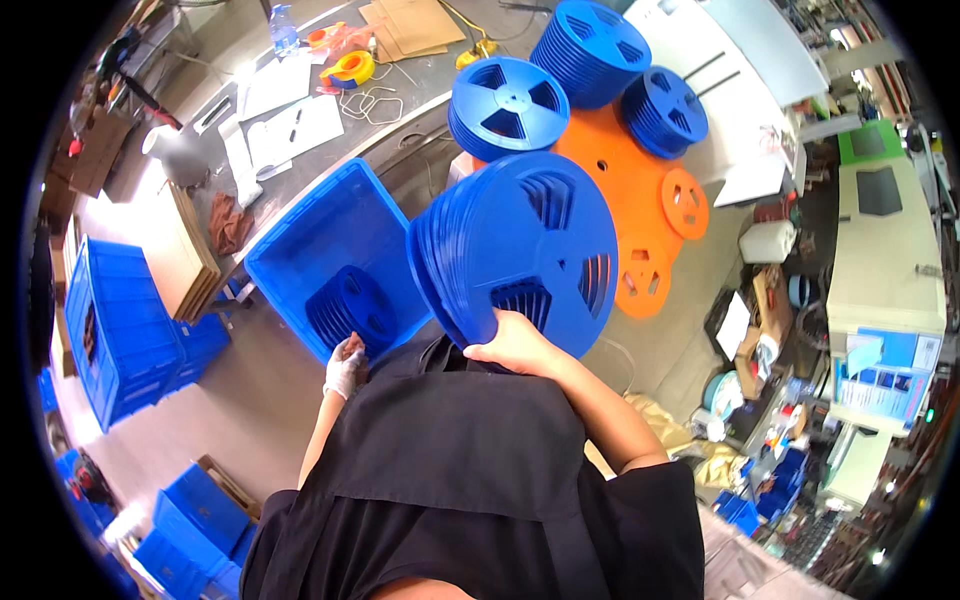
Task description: The person repeatedly picks up blue plastic reels from a blue bin and stacks them onto a pile on an orange surface. The person handles the reels one by one, placing them carefully on top of the existing stack.
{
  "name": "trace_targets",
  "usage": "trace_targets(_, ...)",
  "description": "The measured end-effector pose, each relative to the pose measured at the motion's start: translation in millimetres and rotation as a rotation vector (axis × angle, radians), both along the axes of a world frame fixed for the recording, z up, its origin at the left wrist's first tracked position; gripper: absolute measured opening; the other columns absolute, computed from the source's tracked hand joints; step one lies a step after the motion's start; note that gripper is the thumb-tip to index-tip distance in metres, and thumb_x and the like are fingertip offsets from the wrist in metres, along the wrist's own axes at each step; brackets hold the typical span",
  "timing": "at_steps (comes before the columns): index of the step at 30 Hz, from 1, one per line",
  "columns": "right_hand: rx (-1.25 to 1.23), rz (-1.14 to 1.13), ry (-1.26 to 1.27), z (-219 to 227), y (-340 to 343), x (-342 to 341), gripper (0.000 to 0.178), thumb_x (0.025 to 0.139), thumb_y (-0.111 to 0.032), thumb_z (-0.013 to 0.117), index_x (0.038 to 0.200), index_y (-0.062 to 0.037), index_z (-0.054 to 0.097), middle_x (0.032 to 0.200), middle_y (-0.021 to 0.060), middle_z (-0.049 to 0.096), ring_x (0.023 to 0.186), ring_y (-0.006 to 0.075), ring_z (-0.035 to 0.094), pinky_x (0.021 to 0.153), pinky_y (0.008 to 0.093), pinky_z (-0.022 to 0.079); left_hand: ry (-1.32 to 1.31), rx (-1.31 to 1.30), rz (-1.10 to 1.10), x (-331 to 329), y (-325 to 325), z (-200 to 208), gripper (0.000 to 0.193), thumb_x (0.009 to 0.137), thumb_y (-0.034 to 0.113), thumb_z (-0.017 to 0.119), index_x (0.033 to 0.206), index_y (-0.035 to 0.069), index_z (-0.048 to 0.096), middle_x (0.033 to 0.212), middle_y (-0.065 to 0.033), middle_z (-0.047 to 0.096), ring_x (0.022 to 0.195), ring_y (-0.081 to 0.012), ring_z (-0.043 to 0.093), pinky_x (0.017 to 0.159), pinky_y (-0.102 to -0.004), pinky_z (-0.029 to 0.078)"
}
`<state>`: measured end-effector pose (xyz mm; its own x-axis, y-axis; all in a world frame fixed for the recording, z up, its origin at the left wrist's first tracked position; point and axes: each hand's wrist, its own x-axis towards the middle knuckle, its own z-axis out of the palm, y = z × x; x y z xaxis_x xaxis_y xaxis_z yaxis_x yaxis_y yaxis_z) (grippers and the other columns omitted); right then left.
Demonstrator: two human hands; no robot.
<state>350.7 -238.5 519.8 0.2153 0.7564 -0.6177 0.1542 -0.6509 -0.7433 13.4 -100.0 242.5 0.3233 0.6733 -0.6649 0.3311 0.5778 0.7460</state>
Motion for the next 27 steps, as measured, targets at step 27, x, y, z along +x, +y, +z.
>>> trace_targets(27, 0.392, 1.023, -0.676, -7.0, 40.9, -86.4, 0.020, 0.072, -0.013, 0.059, 0.089, -0.0026, 0.059, 0.073, 0.0140, 0.062, 0.069, 0.0293, 0.064, 0.060, 0.0399, 0.051, -0.505, -0.592, 0.384, 35.9, 78.0, 10.9, 0.044, 0.096, 0.032, 0.048, 0.127, 0.001, 0.052, 0.117, -0.0147, 0.062, 0.102, -0.0288, 0.062, 0.089, -0.0388, 0.051)
